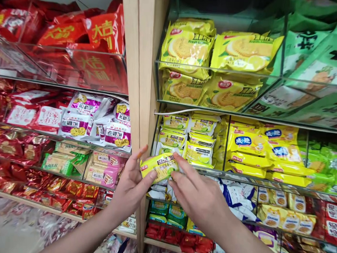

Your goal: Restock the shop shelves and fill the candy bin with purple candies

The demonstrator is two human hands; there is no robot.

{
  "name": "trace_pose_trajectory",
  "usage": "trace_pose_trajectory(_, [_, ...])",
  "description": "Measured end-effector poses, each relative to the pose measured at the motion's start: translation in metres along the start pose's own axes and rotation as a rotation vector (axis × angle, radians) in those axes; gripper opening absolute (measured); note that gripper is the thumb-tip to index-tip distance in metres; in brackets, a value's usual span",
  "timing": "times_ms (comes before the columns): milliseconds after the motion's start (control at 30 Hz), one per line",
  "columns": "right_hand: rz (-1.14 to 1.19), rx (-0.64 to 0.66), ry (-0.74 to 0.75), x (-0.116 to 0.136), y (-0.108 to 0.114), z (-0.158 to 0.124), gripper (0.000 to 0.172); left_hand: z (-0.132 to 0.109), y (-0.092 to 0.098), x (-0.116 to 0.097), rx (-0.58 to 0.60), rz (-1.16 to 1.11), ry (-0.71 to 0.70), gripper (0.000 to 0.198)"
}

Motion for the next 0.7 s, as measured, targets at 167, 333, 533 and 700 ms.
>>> trace_pose_trajectory(167, [0.258,0.122,-0.229,-0.024,-0.001,0.008,0.039,-0.002,-0.007,0.008,0.128,0.089,0.006,0.048])
trace_pose_trajectory(333, [0.325,0.135,-0.297,-0.058,0.006,0.023,0.017,-0.009,-0.009,-0.01,0.143,0.296,-0.182,0.061])
trace_pose_trajectory(533, [0.325,0.239,-0.624,-0.099,-0.026,0.04,0.026,-0.018,0.0,-0.042,0.136,0.677,-0.465,0.044])
trace_pose_trajectory(700, [0.331,0.518,-0.488,-0.081,-0.068,0.052,0.016,-0.023,-0.005,-0.046,0.239,0.843,-0.528,0.035])
Point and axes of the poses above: each hand's wrist, its own z-axis towards the middle knuckle, its own y-axis out of the back of the hand, x = y × z, the point moved 7 cm from there along z, towards the middle knuckle, and after that the axes turned 12 degrees about -z, right-handed, at the moved point
